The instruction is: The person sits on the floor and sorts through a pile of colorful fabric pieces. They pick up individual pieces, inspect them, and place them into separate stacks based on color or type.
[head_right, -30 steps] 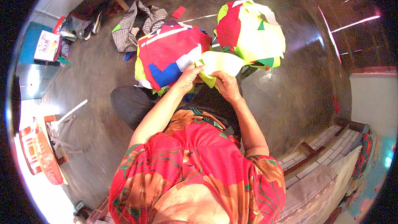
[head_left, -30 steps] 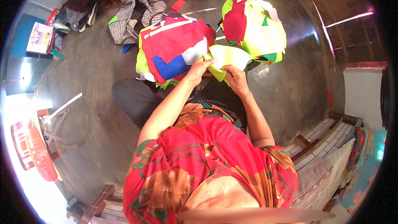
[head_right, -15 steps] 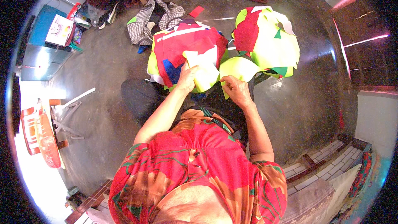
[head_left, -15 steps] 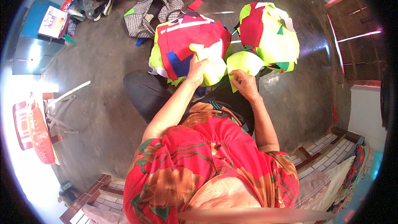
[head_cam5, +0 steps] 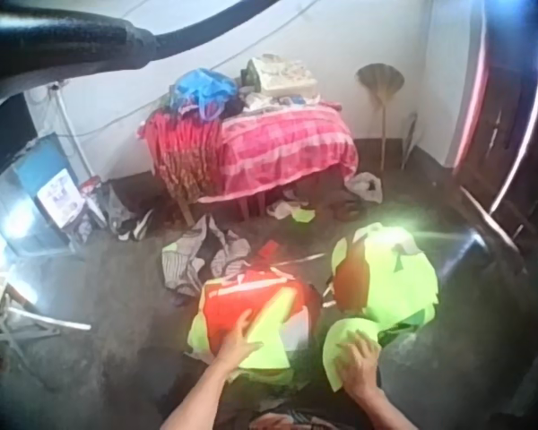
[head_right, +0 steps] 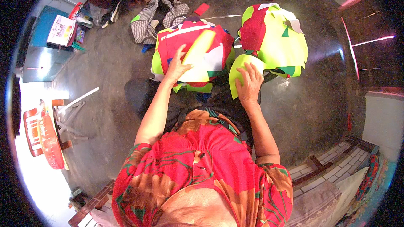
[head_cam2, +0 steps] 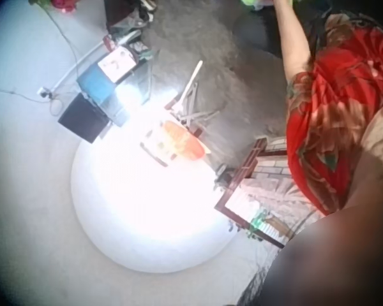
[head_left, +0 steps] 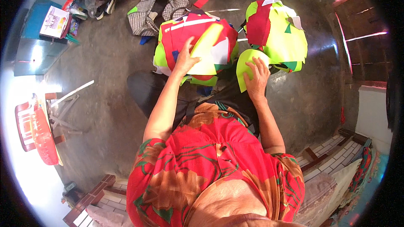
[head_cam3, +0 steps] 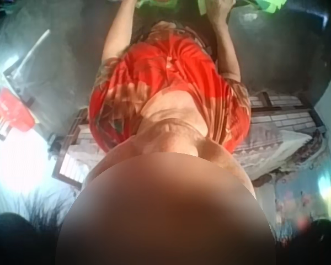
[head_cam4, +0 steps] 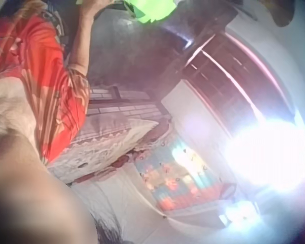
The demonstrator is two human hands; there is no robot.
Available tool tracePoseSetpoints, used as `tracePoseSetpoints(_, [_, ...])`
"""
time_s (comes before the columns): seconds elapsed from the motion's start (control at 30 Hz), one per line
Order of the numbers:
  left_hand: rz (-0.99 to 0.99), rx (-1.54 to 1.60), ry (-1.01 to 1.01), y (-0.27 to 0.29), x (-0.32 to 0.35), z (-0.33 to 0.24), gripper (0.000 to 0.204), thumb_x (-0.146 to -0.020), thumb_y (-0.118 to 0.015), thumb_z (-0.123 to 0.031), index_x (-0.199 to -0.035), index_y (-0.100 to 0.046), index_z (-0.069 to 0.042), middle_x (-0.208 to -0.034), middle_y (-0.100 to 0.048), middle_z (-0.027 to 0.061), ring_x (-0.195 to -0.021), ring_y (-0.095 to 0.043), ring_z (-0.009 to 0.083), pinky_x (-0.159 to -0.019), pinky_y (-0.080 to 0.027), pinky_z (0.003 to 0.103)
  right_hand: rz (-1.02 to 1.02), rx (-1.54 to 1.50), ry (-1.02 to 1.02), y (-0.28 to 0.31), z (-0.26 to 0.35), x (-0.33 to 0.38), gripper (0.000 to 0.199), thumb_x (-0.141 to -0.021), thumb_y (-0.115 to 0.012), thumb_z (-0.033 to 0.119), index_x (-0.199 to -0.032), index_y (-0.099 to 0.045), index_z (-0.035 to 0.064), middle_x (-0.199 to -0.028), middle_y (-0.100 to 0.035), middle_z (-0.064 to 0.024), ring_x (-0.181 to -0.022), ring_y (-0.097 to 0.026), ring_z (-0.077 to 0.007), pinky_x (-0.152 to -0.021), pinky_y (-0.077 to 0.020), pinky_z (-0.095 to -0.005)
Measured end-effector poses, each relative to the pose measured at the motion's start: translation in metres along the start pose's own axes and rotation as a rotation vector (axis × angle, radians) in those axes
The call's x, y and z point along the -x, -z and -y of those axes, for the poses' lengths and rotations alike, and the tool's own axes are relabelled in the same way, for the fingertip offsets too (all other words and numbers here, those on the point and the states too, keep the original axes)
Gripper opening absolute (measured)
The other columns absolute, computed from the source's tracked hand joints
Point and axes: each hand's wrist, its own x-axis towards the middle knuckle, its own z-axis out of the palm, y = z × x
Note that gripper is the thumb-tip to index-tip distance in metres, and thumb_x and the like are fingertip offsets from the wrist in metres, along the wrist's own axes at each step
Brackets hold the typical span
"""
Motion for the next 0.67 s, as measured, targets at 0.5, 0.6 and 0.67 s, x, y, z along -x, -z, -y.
tracePoseSetpoints(0.5, [-0.154,0.22,0.486,-0.001,0.017,0.06,0.056,-0.069,-0.079,-0.043,-0.1,-0.062,0.0,-0.088,-0.065,0.0111,-0.074,-0.062,0.0226,-0.065,-0.048,0.037,-0.006,0.082,-0.152,-0.009,-0.006,-0.002,0.04,-0.072,-0.073,0.014,-0.11,-0.06,0.0142,-0.137,-0.042,-0.0144,-0.13,-0.035,-0.0382,-0.101,-0.0303,-0.0523])
tracePoseSetpoints(0.6, [-0.051,0.31,0.645,0.001,0.029,0.047,0.054,-0.068,-0.078,-0.05,-0.093,-0.065,-0.004,-0.081,-0.065,0.0071,-0.065,-0.061,0.0173,-0.056,-0.046,0.035,0.0,0.08,-0.15,-0.008,-0.007,-0.002,0.04,-0.072,-0.073,0.014,-0.11,-0.06,0.0145,-0.137,-0.042,-0.014,-0.13,-0.035,-0.0377,-0.101,-0.0296,-0.0521])
tracePoseSetpoints(0.67, [-0.035,0.312,0.686,0.001,0.033,0.046,0.054,-0.067,-0.078,-0.052,-0.092,-0.066,-0.005,-0.079,-0.065,0.006,-0.063,-0.061,0.0155,-0.053,-0.045,0.034,0.009,0.08,-0.151,-0.008,-0.006,-0.002,0.039,-0.072,-0.073,0.015,-0.109,-0.06,0.0145,-0.138,-0.041,-0.0139,-0.13,-0.035,-0.0377,-0.101,-0.0292,-0.052])
